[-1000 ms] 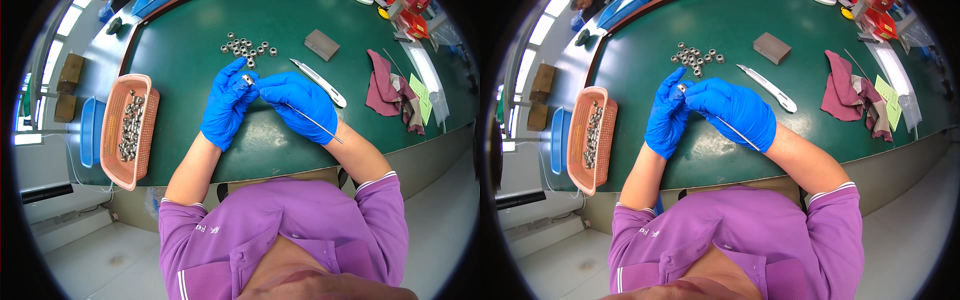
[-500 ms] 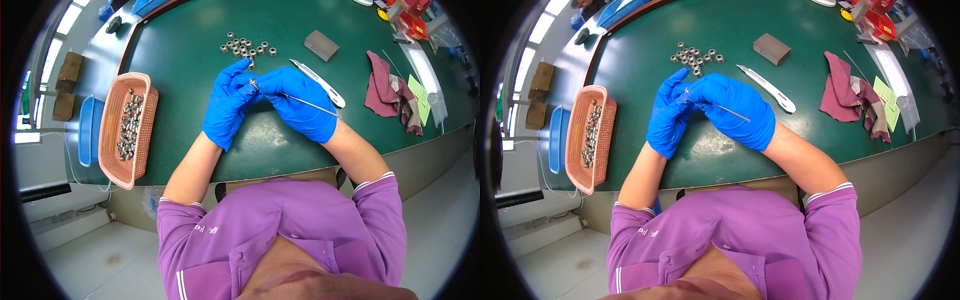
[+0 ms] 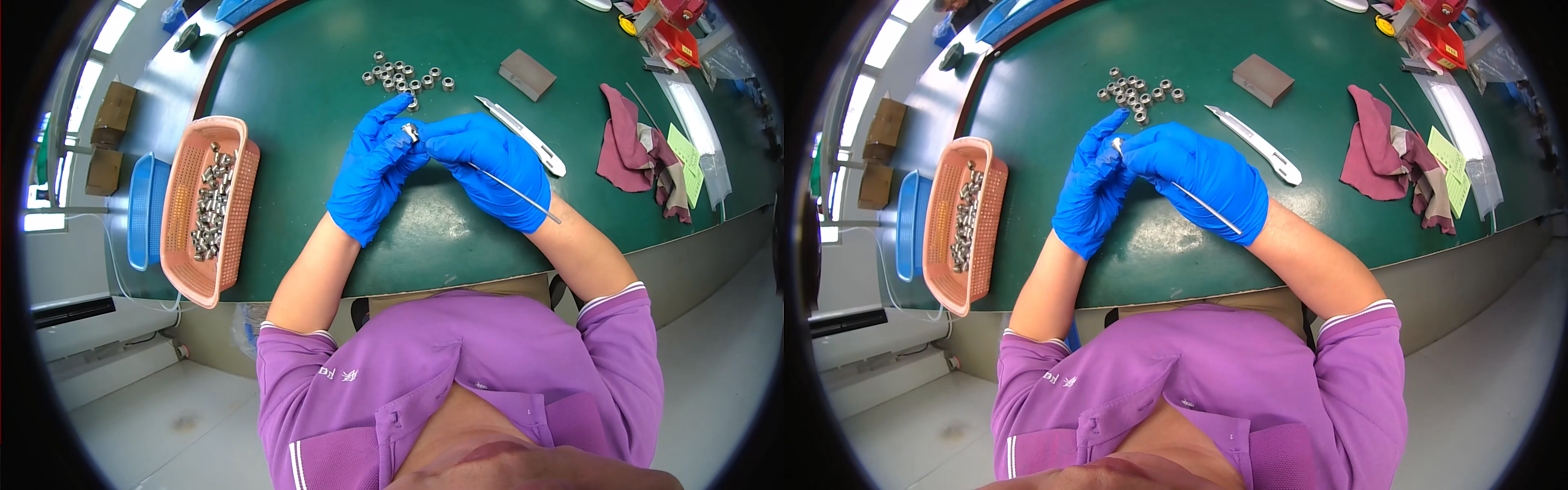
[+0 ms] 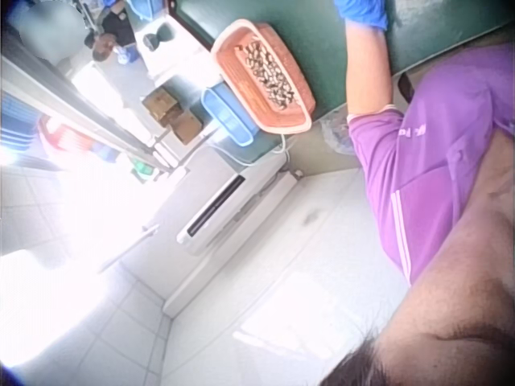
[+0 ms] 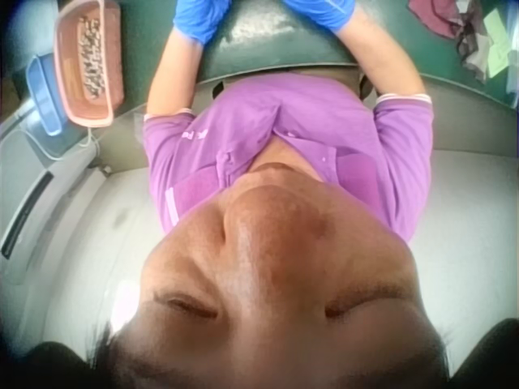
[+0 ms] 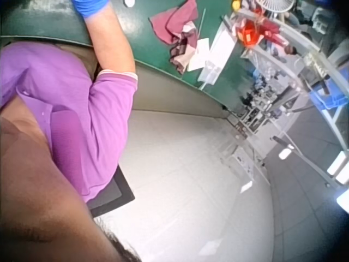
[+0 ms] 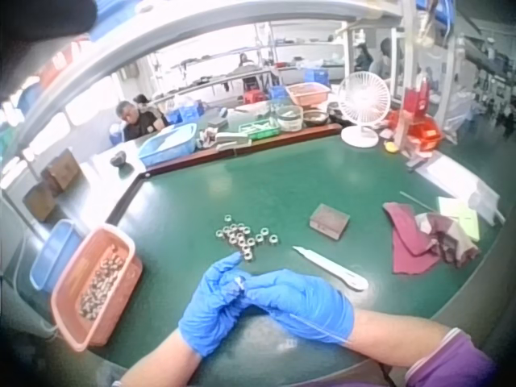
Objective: The person deburrs metal parts by inserting a thin metal rod into their holes and scraping the edges with a utility knife.
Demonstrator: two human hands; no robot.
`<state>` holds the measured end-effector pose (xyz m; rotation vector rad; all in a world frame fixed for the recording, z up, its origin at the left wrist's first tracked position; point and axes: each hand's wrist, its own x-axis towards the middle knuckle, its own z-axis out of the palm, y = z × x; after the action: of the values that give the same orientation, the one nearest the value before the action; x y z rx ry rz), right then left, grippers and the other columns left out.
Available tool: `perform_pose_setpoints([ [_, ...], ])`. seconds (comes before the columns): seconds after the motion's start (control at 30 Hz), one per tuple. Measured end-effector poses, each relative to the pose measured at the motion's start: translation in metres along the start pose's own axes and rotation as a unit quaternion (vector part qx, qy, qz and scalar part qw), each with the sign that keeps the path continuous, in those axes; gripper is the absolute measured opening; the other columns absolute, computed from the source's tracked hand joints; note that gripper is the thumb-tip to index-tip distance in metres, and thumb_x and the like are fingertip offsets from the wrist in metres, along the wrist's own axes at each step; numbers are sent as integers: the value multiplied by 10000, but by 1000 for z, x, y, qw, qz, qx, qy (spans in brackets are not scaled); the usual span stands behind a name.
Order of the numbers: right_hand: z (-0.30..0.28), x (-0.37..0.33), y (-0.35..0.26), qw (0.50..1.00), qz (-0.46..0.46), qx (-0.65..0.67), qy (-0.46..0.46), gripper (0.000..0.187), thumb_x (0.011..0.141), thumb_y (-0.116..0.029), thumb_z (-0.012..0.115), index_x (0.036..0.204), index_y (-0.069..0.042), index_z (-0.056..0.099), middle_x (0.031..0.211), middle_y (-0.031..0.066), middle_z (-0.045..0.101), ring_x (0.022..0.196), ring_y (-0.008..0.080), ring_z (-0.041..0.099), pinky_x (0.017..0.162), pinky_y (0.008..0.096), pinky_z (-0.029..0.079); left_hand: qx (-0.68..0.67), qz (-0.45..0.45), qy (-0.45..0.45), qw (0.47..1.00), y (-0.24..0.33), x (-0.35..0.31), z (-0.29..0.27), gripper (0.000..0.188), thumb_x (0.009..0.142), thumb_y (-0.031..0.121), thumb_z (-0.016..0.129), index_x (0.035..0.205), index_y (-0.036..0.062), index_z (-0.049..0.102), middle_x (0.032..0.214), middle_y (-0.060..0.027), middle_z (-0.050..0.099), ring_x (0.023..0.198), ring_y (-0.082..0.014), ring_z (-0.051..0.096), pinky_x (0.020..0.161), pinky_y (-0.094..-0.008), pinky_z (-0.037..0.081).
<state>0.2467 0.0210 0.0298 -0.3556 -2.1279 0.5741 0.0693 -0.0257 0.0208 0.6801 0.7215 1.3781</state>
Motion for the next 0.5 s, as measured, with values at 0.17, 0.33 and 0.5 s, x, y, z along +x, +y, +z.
perform_pose_setpoints([
  [0.17,-1,5,-6,999,35,24,14,270,757,13,605,999,-103,578,990,68,598,839,264,608,713,323,502,42,23,9,999,-2,1,-2,559,810,74,666,1302,55,400,952,-39,594,881,-133,594,779,-267,531],
  [0.33,0,2,-2,992,85,85,21,246,759,5,616,980,-101,585,948,69,591,834,263,603,711,326,500,87,27,3,996,-3,2,0,553,812,62,662,1300,57,402,953,-59,605,868,-144,604,757,-270,533],
  [0.5,2,2,-3,997,30,60,45,255,767,1,614,996,-107,589,975,69,598,877,256,603,719,323,503,47,23,3,999,1,2,-1,559,816,78,663,1307,59,397,963,-61,607,883,-148,607,770,-266,529],
])
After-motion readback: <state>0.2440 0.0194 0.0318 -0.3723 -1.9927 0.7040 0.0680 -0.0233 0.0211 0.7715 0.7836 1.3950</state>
